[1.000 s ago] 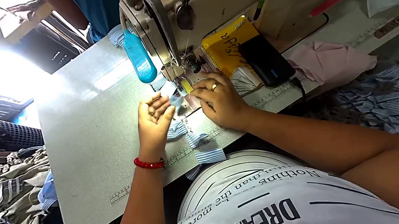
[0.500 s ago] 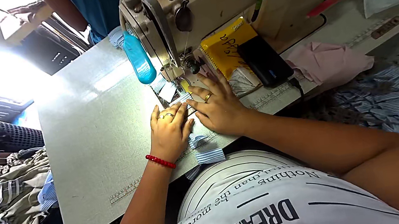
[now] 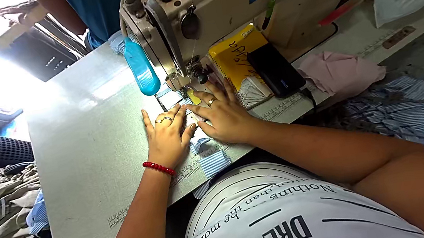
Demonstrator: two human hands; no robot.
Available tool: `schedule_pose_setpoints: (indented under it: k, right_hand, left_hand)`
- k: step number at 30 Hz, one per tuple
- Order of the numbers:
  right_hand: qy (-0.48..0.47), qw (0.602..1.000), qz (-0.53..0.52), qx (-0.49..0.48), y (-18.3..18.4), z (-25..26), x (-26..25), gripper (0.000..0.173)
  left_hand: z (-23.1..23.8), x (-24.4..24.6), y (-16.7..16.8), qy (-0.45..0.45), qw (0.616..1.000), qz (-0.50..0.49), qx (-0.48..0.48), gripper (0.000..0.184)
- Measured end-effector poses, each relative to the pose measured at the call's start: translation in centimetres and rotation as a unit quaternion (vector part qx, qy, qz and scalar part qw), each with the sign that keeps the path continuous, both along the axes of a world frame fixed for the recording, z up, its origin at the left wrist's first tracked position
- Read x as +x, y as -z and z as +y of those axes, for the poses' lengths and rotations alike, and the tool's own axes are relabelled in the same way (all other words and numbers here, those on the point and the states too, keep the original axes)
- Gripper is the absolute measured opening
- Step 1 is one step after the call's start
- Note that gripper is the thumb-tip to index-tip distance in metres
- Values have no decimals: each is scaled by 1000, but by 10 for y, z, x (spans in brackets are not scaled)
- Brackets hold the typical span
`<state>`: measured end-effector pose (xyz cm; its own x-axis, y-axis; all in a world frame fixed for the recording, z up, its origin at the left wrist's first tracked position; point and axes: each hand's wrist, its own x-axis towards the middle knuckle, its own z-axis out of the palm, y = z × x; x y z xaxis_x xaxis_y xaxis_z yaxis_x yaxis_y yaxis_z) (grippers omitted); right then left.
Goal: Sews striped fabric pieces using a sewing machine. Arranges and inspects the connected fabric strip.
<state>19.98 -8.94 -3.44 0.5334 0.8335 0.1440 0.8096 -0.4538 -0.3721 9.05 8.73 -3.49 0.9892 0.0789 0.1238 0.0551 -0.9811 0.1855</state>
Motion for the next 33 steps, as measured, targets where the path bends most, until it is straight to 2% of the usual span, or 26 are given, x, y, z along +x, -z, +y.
schedule_pose_setpoints:
  k: [6, 12, 21, 33]
  right_hand:
    - [1, 1000, -1, -14, 0, 0, 0, 52]
    - [-11, 999, -43, 29, 3, -3, -1, 45]
    - [5, 999, -10, -39, -1, 1, 1, 53]
    - [6, 1000, -6, 12, 2, -3, 3, 45]
  left_hand:
    - [1, 0, 2, 1, 1000, -9, 9, 62]
    - [2, -1, -2, 18, 1000, 1, 26, 63]
    - [19, 12, -3, 29, 999, 5, 13, 62]
    - [29, 26, -5, 25, 999, 16, 28, 62]
